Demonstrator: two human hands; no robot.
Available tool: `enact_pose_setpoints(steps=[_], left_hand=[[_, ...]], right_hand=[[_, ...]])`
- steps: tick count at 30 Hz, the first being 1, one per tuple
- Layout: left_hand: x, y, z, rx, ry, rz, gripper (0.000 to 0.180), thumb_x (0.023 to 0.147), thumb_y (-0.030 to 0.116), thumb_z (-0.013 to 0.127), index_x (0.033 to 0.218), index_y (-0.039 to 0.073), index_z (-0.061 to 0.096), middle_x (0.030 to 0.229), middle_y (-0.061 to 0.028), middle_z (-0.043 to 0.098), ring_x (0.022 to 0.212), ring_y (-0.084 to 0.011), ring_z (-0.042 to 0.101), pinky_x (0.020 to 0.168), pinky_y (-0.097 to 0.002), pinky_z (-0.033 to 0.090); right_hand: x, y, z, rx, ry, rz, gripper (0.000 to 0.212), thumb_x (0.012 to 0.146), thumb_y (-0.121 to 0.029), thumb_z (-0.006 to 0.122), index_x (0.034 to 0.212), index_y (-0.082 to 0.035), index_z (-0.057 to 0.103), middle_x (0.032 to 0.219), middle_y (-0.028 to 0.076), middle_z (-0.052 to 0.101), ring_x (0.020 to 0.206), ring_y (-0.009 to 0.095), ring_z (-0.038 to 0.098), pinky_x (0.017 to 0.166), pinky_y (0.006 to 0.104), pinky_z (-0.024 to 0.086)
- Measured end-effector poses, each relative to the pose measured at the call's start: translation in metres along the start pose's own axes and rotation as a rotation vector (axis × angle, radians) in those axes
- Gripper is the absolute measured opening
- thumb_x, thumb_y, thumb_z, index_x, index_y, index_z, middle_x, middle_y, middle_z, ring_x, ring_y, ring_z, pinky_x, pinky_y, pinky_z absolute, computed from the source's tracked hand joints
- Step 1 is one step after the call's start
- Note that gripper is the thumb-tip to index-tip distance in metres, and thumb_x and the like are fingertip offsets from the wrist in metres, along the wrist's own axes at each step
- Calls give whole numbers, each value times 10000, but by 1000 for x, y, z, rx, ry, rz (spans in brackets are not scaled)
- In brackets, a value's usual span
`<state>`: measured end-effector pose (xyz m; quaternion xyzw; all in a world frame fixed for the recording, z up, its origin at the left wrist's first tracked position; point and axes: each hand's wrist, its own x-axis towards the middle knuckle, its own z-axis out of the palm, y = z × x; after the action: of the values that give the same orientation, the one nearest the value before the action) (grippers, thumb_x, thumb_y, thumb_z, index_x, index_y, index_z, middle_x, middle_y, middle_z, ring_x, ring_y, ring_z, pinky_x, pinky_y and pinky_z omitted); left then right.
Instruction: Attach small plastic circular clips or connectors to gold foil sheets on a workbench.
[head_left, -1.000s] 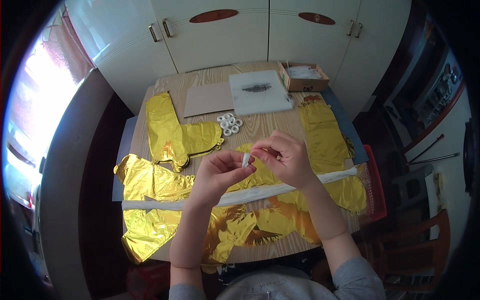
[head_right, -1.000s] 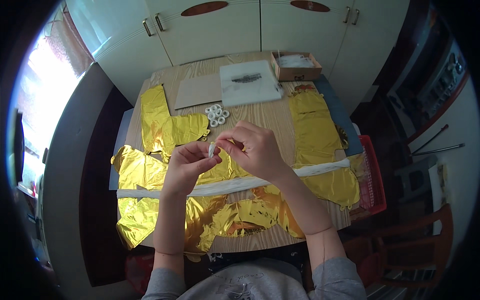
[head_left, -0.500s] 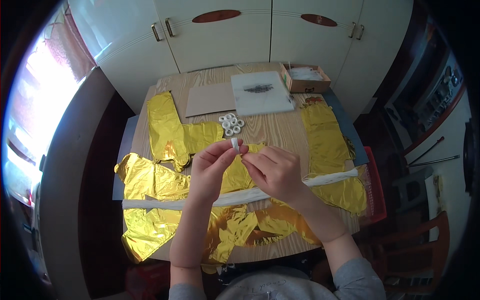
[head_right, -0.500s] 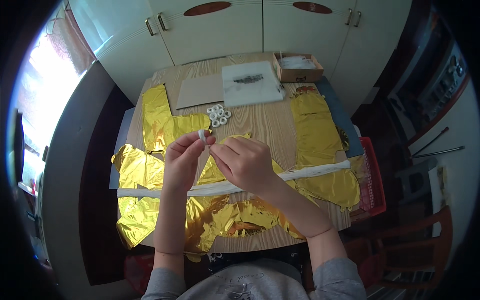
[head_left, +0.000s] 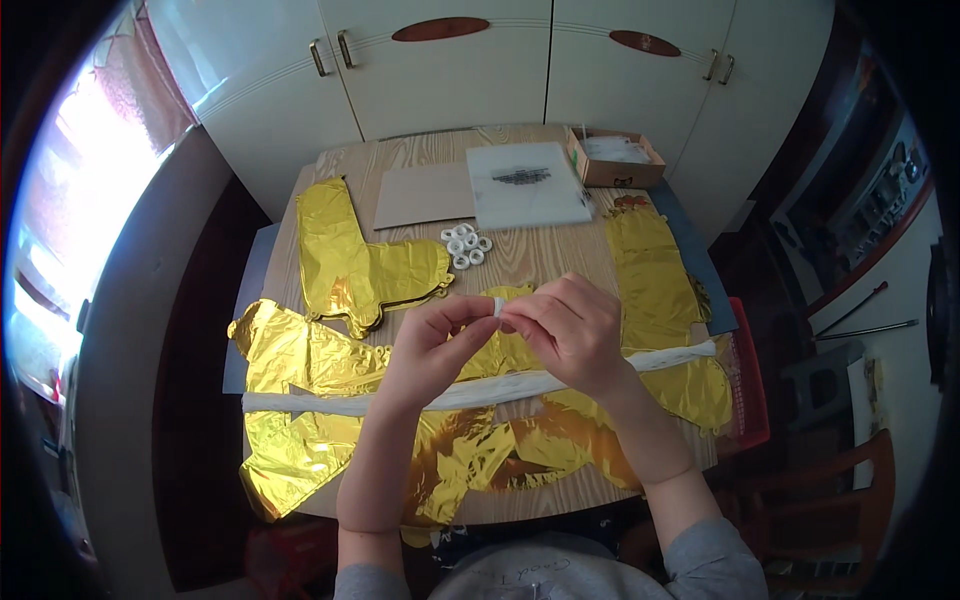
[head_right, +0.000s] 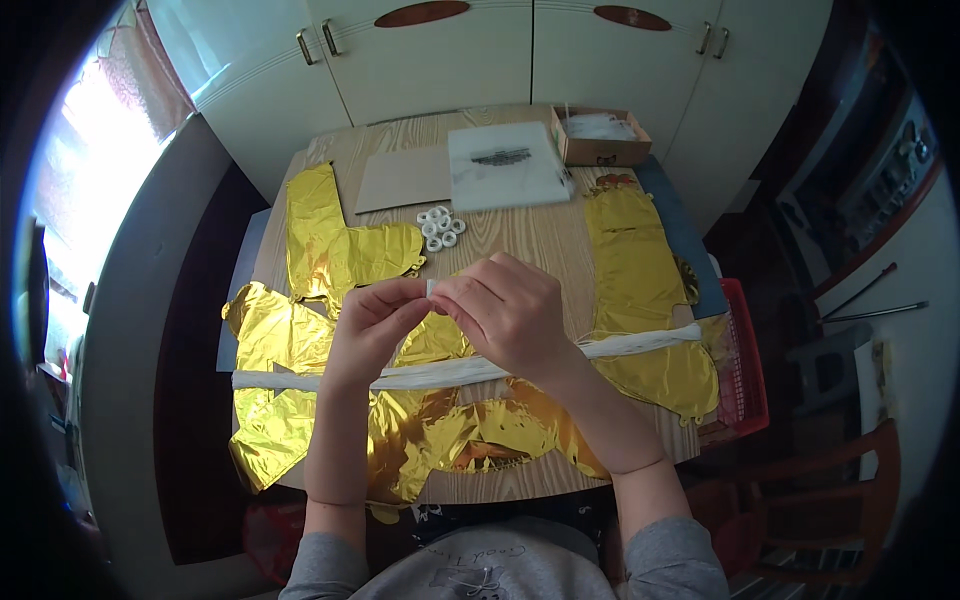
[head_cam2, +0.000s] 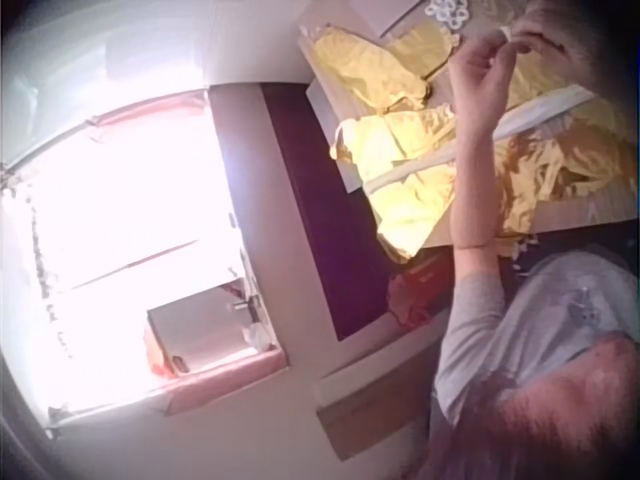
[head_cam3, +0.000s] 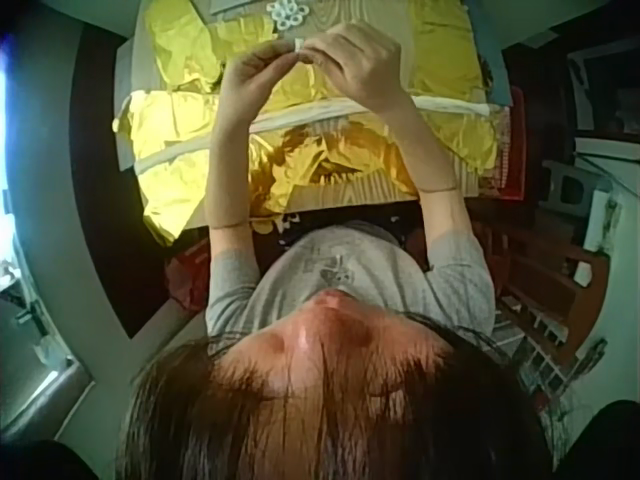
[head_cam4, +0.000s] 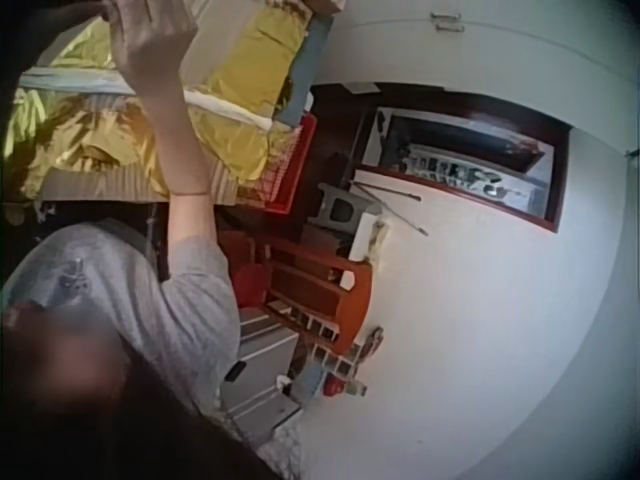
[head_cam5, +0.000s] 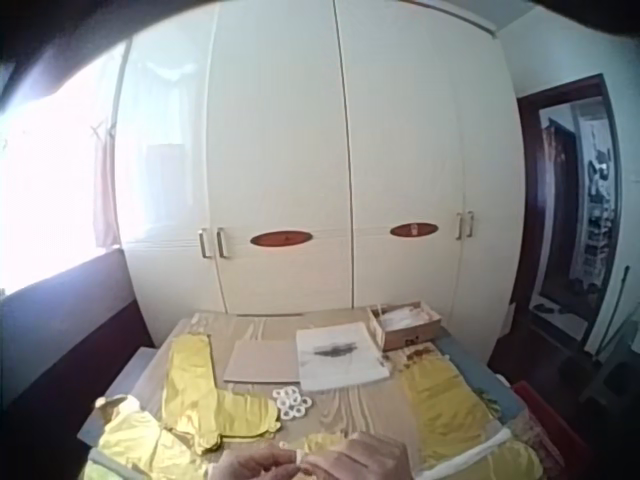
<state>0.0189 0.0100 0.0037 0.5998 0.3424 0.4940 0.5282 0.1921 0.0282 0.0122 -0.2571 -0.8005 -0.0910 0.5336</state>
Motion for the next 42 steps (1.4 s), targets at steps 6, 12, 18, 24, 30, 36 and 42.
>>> enact_pose_setpoints(steps=[6,12,18,24,30,36,42], left_hand=[[0,-2,1,76,-51,18,146,818,65,596,922,-34,625,822,-38,649,691,-43,529,610,-193,420],[-2,4,5,-133,-52,-77,120,814,23,569,902,-48,609,835,-88,631,777,-134,596,743,-247,461],[3,-10,8,-399,37,48,188,849,16,518,1012,-35,595,952,-94,634,918,-133,575,860,-260,423],[5,-13,12,-267,100,129,250,862,-19,485,1102,-36,553,1044,-107,609,992,-134,556,885,-258,413],[5,-10,14,-198,140,138,261,864,-25,479,1117,-40,541,1056,-114,606,1010,-140,556,885,-263,423],[4,-12,-2,-236,-24,23,188,845,13,537,1018,-37,593,945,-94,639,912,-133,587,817,-251,452],[3,-6,-3,-291,-175,-91,146,833,37,564,954,-34,603,880,-95,639,845,-142,601,778,-251,463]], right_hand=[[-1,2,-1,60,-13,62,94,699,-131,686,738,-102,606,647,-13,524,544,143,507,456,268,409],[-6,7,4,217,-59,276,69,715,-100,663,752,-89,606,672,13,538,572,174,532,473,289,421],[-12,3,16,294,-66,368,86,713,-37,647,792,-54,620,687,35,559,587,173,547,496,281,435],[-11,-1,15,165,17,347,101,685,25,659,765,-33,640,666,32,592,572,137,544,502,250,426],[-8,-4,13,192,59,373,94,678,19,663,744,-45,644,654,25,594,564,131,533,503,242,422],[-4,11,-5,688,-124,539,107,774,-29,623,880,-38,635,790,23,617,688,95,567,607,228,466],[-8,18,-7,1186,-395,750,178,834,-28,574,1006,8,596,887,64,635,827,118,606,744,243,498]])
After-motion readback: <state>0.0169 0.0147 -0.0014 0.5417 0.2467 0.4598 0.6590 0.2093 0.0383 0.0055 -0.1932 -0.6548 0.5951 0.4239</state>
